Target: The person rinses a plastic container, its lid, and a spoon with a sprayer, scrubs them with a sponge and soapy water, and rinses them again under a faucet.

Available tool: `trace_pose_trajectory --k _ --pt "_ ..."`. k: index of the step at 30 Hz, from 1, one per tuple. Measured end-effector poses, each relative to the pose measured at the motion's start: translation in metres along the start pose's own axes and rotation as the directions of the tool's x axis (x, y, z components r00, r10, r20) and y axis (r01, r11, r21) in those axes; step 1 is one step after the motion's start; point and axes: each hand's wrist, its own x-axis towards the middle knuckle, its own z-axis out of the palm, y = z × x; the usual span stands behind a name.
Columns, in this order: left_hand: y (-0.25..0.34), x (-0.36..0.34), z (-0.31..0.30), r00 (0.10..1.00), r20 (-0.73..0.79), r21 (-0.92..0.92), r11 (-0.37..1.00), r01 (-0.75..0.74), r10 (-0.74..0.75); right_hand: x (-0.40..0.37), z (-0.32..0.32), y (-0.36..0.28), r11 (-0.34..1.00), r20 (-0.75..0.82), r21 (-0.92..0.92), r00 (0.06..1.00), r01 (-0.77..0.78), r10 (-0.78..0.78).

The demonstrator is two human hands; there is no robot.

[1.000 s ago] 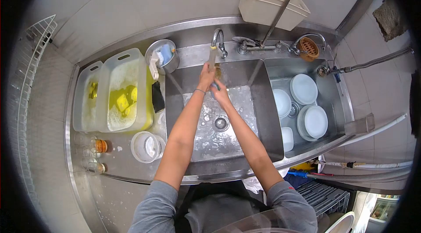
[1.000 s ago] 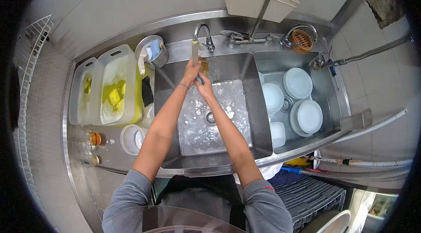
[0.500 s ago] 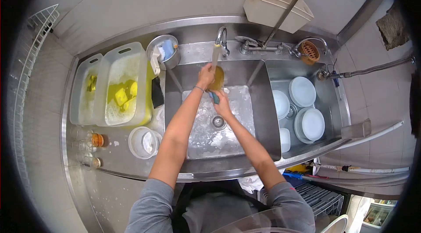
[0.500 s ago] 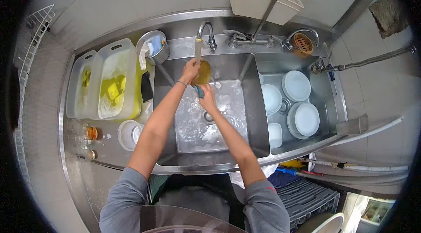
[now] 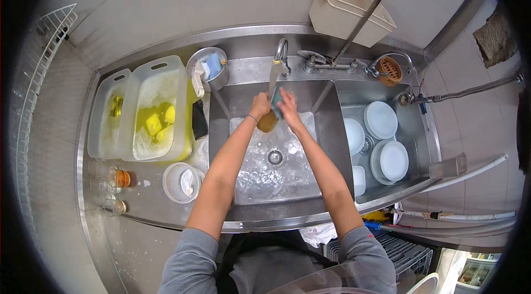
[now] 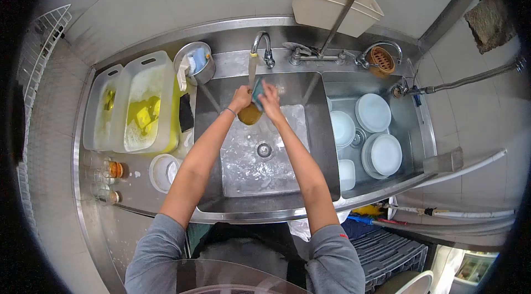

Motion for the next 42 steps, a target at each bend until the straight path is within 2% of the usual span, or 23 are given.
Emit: trace_pose_trajectory --k 2,5,7,10,13,14,17,19,20,23,24,26,27,29,30,32,33,36,38,39,40,41,42 --pt "0.003 0.003 0.003 0.999 0.011 0.102 0.994 -0.034 0.033 0.004 -0.006 -0.012 0.982 0.054 -0.139 0.991 0.129 -0.123" --pt "0.007 -0.004 -0.007 0.982 0.124 0.071 0.986 -0.15 0.141 0.002 -0.015 -0.03 0.904 0.109 -0.356 0.972 0.234 -0.209" --pt "0.02 -0.017 -0.013 0.99 0.035 -0.005 0.991 -0.133 0.133 0.006 -0.023 -0.041 0.837 0.143 -0.472 0.96 0.278 -0.239" --pt "0.026 -0.023 -0.002 0.985 -0.092 -0.122 0.981 -0.154 0.143 0.02 -0.022 -0.011 0.784 0.115 -0.59 0.981 0.193 -0.155" --pt "0.032 -0.021 -0.007 0.973 -0.17 -0.171 0.967 -0.188 0.16 0.028 -0.016 0.013 0.783 0.022 -0.605 0.985 0.148 -0.169" --pt "0.03 -0.024 -0.007 0.971 -0.177 -0.18 0.965 -0.191 0.159 0.023 -0.018 -0.002 0.756 0.07 -0.625 0.979 0.194 -0.194" --pt "0.022 -0.021 -0.013 0.999 0.046 0.049 0.999 0.001 -0.003 0.021 -0.021 -0.04 0.657 0.186 -0.667 0.932 0.352 -0.311" --pt "0.02 -0.022 -0.012 0.998 0.011 0.023 0.998 -0.059 0.059 0.015 -0.013 -0.045 0.579 0.223 -0.682 0.881 0.448 -0.418" --pt "0.02 -0.024 -0.012 0.996 -0.011 0.011 0.996 -0.087 0.087 0.015 -0.015 -0.046 0.627 0.228 -0.682 0.924 0.377 -0.308" --pt "0.034 -0.035 -0.016 0.993 -0.115 -0.26 0.963 -0.062 0.033 0.024 -0.012 0.002 0.82 0.051 -0.549 0.986 0.163 -0.162" --pt "0.032 -0.035 -0.014 0.991 -0.127 -0.225 0.972 -0.068 0.04 0.024 -0.012 0.015 0.908 0.068 -0.415 0.997 0.062 -0.037" --pt "0.028 -0.037 -0.009 0.987 -0.152 -0.156 0.985 -0.068 0.044 0.021 -0.011 0.01 0.835 0.092 -0.544 0.995 0.084 -0.04" --pt "0.025 -0.037 -0.008 0.995 -0.097 -0.114 0.992 -0.048 0.037 0.016 -0.01 0.007 0.794 0.099 -0.602 0.995 0.087 -0.035" --pt "0.023 -0.035 -0.012 1.0 -0.004 -0.037 0.999 -0.011 0.011 0.013 -0.008 -0.018 0.736 0.214 -0.607 0.954 0.3 -0.211" --pt "0.02 -0.035 -0.009 0.999 -0.004 -0.037 0.999 0.034 -0.034 0.008 -0.008 -0.03 0.695 0.275 -0.598 0.917 0.398 -0.288" --pt "0.015 -0.03 -0.002 0.993 0.003 -0.03 0.993 0.118 -0.118 0.006 -0.011 -0.031 0.706 0.268 -0.613 0.934 0.356 -0.238" --pt "0.013 -0.025 -0.001 0.995 -0.022 -0.062 0.993 0.1 -0.102 0.013 -0.013 -0.034 0.706 0.263 -0.62 0.938 0.342 -0.224" --pt "0.027 -0.034 -0.003 0.994 -0.106 -0.163 0.986 0.017 -0.035 0.024 -0.006 0.023 0.837 0.049 -0.542 0.997 0.073 -0.055" --pt "0.041 -0.042 -0.014 0.975 -0.216 -0.213 0.971 -0.105 0.058 0.018 -0.005 0.024 0.896 0.059 -0.389 0.965 -0.214 0.256" --pt "0.041 -0.046 -0.014 0.971 -0.235 -0.233 0.967 -0.103 0.047 0.009 -0.004 0.026 0.878 0.084 -0.312 0.91 -0.362 0.405" --pt "0.042 -0.047 -0.014 0.967 -0.252 -0.252 0.962 -0.107 0.041 -0.002 0.0 0.02 0.807 0.16 -0.004 0.796 -0.59 0.583" --pt "0.043 -0.047 -0.012 0.962 -0.269 -0.273 0.955 -0.113 0.037 -0.013 0.007 0.021 0.596 0.291 0.277 0.657 -0.754 0.696" --pt "0.043 -0.049 -0.009 0.96 -0.279 -0.311 0.944 -0.113 0.023 -0.022 0.013 0.025 0.447 0.431 0.354 0.568 -0.821 0.701"
